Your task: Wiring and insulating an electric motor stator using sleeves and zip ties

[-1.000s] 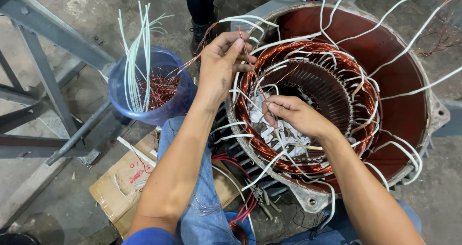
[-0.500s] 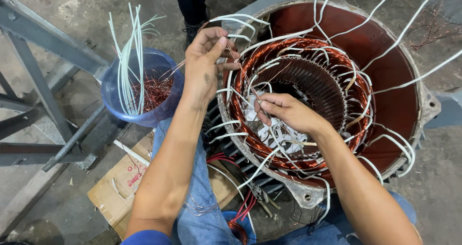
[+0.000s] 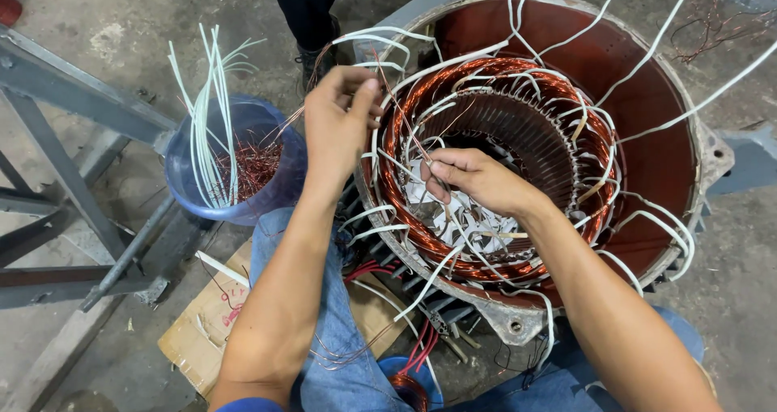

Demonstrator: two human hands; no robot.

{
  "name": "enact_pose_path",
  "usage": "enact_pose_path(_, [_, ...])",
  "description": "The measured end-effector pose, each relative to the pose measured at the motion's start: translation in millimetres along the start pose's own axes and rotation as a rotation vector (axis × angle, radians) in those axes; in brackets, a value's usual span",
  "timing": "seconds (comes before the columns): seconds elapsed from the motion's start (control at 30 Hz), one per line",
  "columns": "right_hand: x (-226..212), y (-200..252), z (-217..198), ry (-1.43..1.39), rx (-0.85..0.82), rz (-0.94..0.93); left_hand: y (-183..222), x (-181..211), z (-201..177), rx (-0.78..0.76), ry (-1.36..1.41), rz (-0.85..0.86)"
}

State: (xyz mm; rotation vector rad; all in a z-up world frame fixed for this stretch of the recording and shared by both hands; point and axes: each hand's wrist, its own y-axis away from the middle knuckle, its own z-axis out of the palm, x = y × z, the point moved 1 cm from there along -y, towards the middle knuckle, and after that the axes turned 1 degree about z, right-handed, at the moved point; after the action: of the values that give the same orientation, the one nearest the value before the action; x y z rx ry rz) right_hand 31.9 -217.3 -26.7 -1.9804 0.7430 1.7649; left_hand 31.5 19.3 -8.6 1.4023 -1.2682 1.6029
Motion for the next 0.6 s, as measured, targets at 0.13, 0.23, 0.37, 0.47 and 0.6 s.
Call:
enact_pose_path(0.13, [-2,-2,0,0.009,0.008,0.006,9,21,8,-0.155,-0.123,0.08])
enact_pose_path(0.23, [2,-3,-2,0.023,0.003,0.012,15,40,12,-0.356,-0.247,0.387])
enact_pose_path(0.37, [6,-4,-3,0.013,0.002,0.012,25,51,14,-0.608,-0.526,0.402])
enact_pose_path(0.47, [6,-4,0,-0.016,-0.004,0.013,24,56,8,-0.689,-0.597,0.352])
enact_pose_path(0.6, [9,-3,-1,-0.036,-0.009,0.016,25,62,3,-0.75,-0.558,0.265])
